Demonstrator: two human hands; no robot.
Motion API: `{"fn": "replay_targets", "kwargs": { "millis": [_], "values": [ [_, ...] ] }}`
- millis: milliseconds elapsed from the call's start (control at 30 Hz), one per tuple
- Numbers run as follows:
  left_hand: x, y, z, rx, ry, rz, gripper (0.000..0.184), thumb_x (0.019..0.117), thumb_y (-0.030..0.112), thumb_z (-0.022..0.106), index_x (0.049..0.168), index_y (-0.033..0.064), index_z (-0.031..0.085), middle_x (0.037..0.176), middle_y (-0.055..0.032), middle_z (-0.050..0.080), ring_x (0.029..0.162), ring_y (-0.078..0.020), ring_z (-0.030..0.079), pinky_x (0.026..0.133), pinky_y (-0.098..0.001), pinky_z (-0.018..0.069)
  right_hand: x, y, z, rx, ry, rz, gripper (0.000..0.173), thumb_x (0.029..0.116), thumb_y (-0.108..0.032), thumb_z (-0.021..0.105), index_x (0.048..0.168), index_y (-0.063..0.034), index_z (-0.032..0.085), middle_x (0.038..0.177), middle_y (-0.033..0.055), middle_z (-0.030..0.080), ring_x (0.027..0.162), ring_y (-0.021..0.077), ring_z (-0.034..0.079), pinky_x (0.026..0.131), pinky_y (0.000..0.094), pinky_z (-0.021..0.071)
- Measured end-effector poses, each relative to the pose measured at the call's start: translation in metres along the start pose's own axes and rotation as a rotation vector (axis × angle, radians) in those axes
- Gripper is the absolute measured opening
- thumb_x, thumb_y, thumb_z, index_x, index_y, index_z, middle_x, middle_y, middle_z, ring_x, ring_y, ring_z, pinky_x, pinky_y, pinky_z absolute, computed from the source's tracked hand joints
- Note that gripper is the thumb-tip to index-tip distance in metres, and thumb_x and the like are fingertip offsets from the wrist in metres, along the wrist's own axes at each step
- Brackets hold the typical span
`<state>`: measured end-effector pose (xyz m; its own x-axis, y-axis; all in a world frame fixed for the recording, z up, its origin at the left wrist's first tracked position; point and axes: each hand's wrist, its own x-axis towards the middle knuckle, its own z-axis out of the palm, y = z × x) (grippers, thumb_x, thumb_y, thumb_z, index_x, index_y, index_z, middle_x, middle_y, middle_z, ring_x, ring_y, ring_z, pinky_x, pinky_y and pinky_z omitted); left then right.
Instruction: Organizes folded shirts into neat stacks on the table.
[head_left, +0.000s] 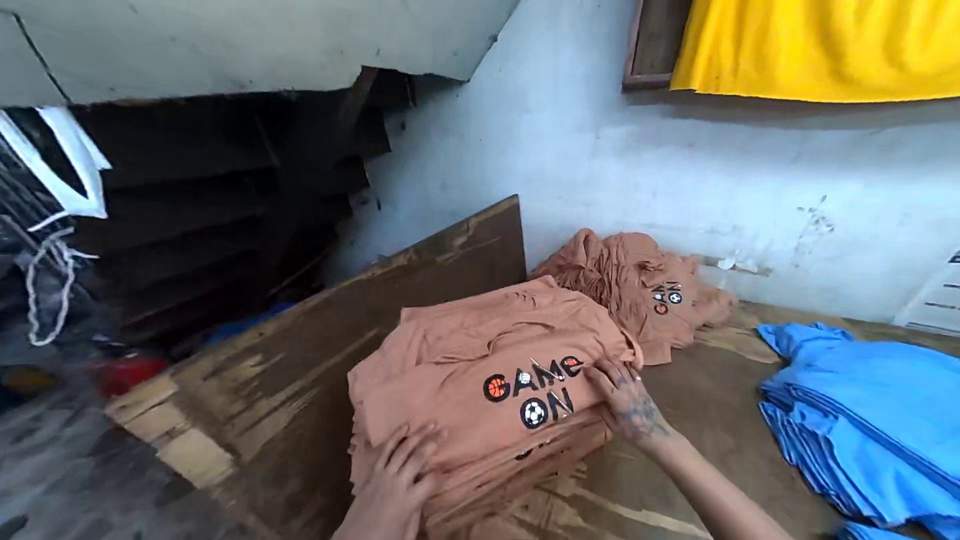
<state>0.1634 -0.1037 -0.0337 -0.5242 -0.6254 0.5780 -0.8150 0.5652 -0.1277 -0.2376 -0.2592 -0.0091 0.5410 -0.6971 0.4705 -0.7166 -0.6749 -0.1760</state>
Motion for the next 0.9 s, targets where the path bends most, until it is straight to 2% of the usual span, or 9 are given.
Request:
{"fn": "replay_targets", "kwargs": {
  "millis": [100, 200, 233, 300, 400, 467, 567, 667, 900],
  "values": [
    [0.019, -0.003, -0.021, -0.172, 0.256, -0.090, 0.031, 0.1016, 0.024, 0.036, 0.095, 0.0153, 0.065, 0.107, -0.0045, 0.074, 0.116, -0.0174, 0.064, 0.114, -0.0377, 0.0370, 0.008, -0.011, -0.042, 0.115, -0.167, 0.063, 0.052, 0.0865, -0.016, 0.076, 0.137, -0.0077, 0.064, 0.144, 0.0246, 0.056, 0.139, 0.0471, 0.047, 0.110, 0.0734, 0.0320],
    [0.089, -0.015, -0.066, -0.091, 0.301, -0.047, 0.035, 0.0985, 0.024, 0.037, 0.086, 0.0080, 0.065, 0.086, -0.0110, 0.072, 0.092, -0.0269, 0.070, 0.096, -0.0449, 0.0499, 0.062, -0.033, -0.084, 0.100, -0.244, 0.022, 0.038, 0.0932, -0.022, 0.068, 0.128, -0.0062, 0.069, 0.134, 0.0247, 0.062, 0.131, 0.0479, 0.053, 0.105, 0.0738, 0.0351],
    [0.116, -0.025, -0.077, -0.058, 0.186, -0.071, 0.037, 0.0967, 0.024, 0.039, 0.087, 0.0052, 0.069, 0.090, -0.0148, 0.073, 0.094, -0.0340, 0.071, 0.091, -0.0532, 0.0508, 0.086, -0.042, -0.092, 0.100, -0.293, 0.030, 0.037, 0.0961, -0.022, 0.066, 0.130, -0.0065, 0.069, 0.135, 0.0243, 0.062, 0.131, 0.0463, 0.053, 0.106, 0.0713, 0.0361],
    [0.158, -0.060, -0.082, -0.088, -0.117, -0.285, 0.034, 0.0983, 0.022, 0.049, 0.111, 0.0016, 0.073, 0.118, -0.0216, 0.071, 0.120, -0.0436, 0.062, 0.104, -0.0648, 0.0415, 0.136, -0.054, -0.097, 0.072, -0.468, 0.132, 0.036, 0.1021, -0.024, 0.059, 0.133, -0.0066, 0.066, 0.138, 0.0233, 0.060, 0.133, 0.0419, 0.053, 0.110, 0.0643, 0.0380],
    [0.173, -0.132, -0.037, -0.175, -0.173, -0.761, 0.046, 0.0998, 0.043, 0.063, 0.138, 0.0161, 0.063, 0.150, -0.0191, 0.050, 0.142, -0.0428, 0.041, 0.110, -0.0680, 0.0332, 0.187, -0.037, -0.066, -0.006, -0.500, 0.316, 0.041, 0.1025, -0.028, 0.056, 0.140, -0.0134, 0.062, 0.149, 0.0234, 0.050, 0.141, 0.0438, 0.043, 0.112, 0.0683, 0.0330],
    [0.152, -0.148, 0.000, -0.417, -0.195, -1.019, 0.061, 0.1011, 0.050, 0.059, 0.150, 0.0142, 0.050, 0.159, -0.0221, 0.038, 0.146, -0.0431, 0.038, 0.115, -0.0651, 0.0332, 0.185, -0.010, -0.028, 0.033, -0.417, 0.380, 0.054, 0.1031, -0.029, 0.053, 0.156, -0.0201, 0.045, 0.159, 0.0232, 0.038, 0.146, 0.0463, 0.036, 0.113, 0.0686, 0.0313],
    [0.123, -0.135, 0.016, -0.584, -0.087, -1.099, 0.065, 0.1012, 0.050, 0.058, 0.153, 0.0111, 0.046, 0.155, -0.0246, 0.044, 0.143, -0.0417, 0.042, 0.117, -0.0604, 0.0328, 0.179, 0.006, -0.020, 0.157, -0.415, 0.455, 0.069, 0.1007, -0.031, 0.058, 0.162, -0.0160, 0.030, 0.157, 0.0271, 0.038, 0.141, 0.0476, 0.042, 0.113, 0.0649, 0.0352],
    [0.120, -0.109, -0.012, -0.339, -0.157, -1.116, 0.079, 0.0928, 0.061, 0.062, 0.157, 0.0208, 0.041, 0.154, -0.0227, 0.045, 0.132, -0.0450, 0.054, 0.104, -0.0675, 0.0436, 0.199, 0.027, -0.037, 0.251, -0.463, 0.481, 0.075, 0.0923, -0.037, 0.073, 0.156, -0.0149, 0.041, 0.150, 0.0266, 0.048, 0.136, 0.0450, 0.048, 0.111, 0.0647, 0.0384],
    [0.121, -0.084, -0.010, 0.052, -0.106, -1.151, 0.076, 0.0951, 0.065, 0.055, 0.136, 0.0011, 0.059, 0.119, -0.0266, 0.069, 0.115, -0.0463, 0.064, 0.101, -0.0644, 0.0451, 0.208, 0.076, 0.014, 0.497, -0.380, 0.530, 0.071, 0.0948, -0.053, 0.067, 0.142, -0.0018, 0.053, 0.142, 0.0277, 0.054, 0.136, 0.0400, 0.050, 0.115, 0.0589, 0.0357]
  ]
}}
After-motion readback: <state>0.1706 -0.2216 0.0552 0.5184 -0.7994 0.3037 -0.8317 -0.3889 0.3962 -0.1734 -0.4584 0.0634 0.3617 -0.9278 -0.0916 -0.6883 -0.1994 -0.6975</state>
